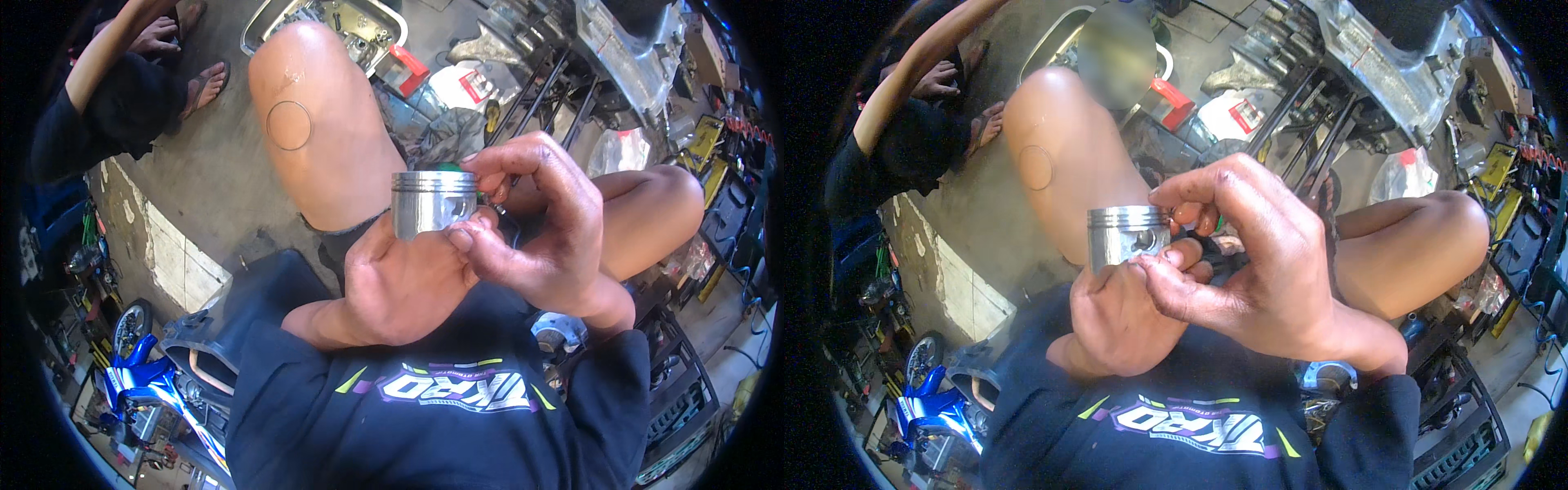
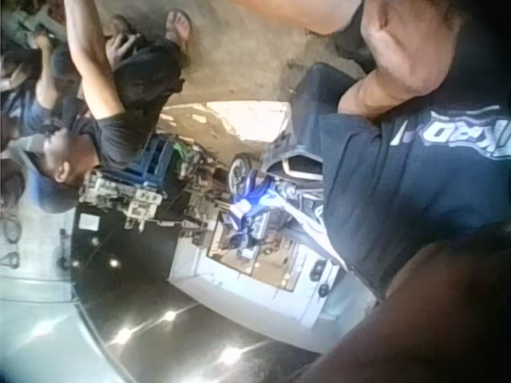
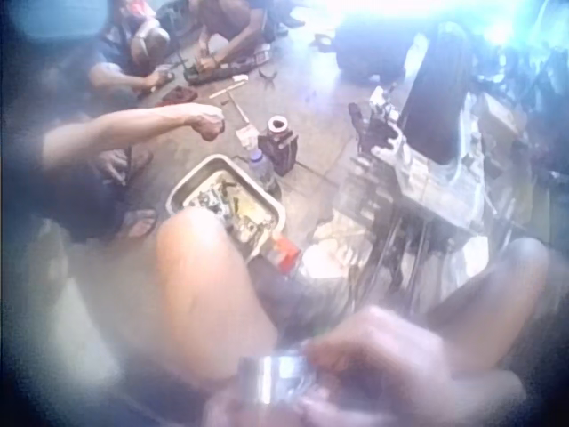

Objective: The person cleans a motorcycle piston by hand, removes a plastic bottle cap, and then prepares and fits a piston ring onto the piston.

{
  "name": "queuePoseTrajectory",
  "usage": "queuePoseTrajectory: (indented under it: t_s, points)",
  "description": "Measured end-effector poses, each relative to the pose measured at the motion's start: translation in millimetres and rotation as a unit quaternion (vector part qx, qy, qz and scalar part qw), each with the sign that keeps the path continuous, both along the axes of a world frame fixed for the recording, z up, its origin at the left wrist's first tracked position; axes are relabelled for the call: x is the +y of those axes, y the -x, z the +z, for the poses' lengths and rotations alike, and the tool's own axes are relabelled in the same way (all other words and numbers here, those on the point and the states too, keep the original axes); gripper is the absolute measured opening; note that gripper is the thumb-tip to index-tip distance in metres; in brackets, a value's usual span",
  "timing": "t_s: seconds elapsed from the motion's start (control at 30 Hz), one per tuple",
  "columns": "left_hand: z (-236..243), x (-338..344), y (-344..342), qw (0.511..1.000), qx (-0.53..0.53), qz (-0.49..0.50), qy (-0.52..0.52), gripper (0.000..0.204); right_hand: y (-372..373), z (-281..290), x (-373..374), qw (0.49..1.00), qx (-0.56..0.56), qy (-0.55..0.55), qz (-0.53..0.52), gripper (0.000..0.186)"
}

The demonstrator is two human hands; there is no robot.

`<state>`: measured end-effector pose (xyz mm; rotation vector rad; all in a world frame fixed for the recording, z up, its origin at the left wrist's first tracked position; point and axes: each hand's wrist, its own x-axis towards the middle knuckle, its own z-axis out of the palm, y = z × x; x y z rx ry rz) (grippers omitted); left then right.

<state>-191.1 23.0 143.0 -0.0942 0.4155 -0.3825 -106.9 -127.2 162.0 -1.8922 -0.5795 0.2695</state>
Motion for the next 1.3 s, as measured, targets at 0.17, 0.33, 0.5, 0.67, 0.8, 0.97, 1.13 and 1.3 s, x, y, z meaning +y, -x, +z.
queuePoseTrajectory:
  t_s: [0.17,0.33,0.5,0.67,0.8,0.97,1.13,1.3]
  points:
    - [1.8,0.8,3.7,1.0,0.015,-0.008,-0.015,0.052,-0.1,-3.3,-0.8,1.0,-0.013,0.003,0.002,0.041]
    - [1.6,0.1,1.0,0.999,0.034,-0.017,-0.01,0.049,0.2,-4.4,-0.4,1.0,0.002,-0.005,-0.01,0.041]
    - [3.7,-2.0,-0.1,0.998,0.064,-0.017,-0.021,0.044,1.2,-5.6,-0.3,0.999,0.031,-0.017,-0.014,0.041]
    - [2.6,-3.1,-1.2,0.997,0.075,-0.017,-0.019,0.041,0.3,-7.4,-2.8,0.999,0.028,-0.019,-0.01,0.041]
    - [3.1,-4.1,-1.3,0.998,0.056,-0.02,-0.031,0.042,-1.0,-6.9,-4.2,1.0,0.019,-0.02,-0.003,0.04]
    - [-4.3,-2.5,-2.0,0.997,0.009,-0.025,-0.072,0.051,-2.7,-11.9,-8.4,0.998,-0.004,-0.06,0.022,0.041]
    - [-23.6,3.0,3.1,0.984,-0.087,0.021,-0.153,0.055,-5.5,-7.7,-9.0,0.997,0.026,-0.061,0.037,0.044]
    - [-13.9,22.6,-5.7,0.912,-0.15,0.044,-0.378,0.045,-9.4,-6.8,-12.7,0.992,0.058,-0.079,0.08,0.052]
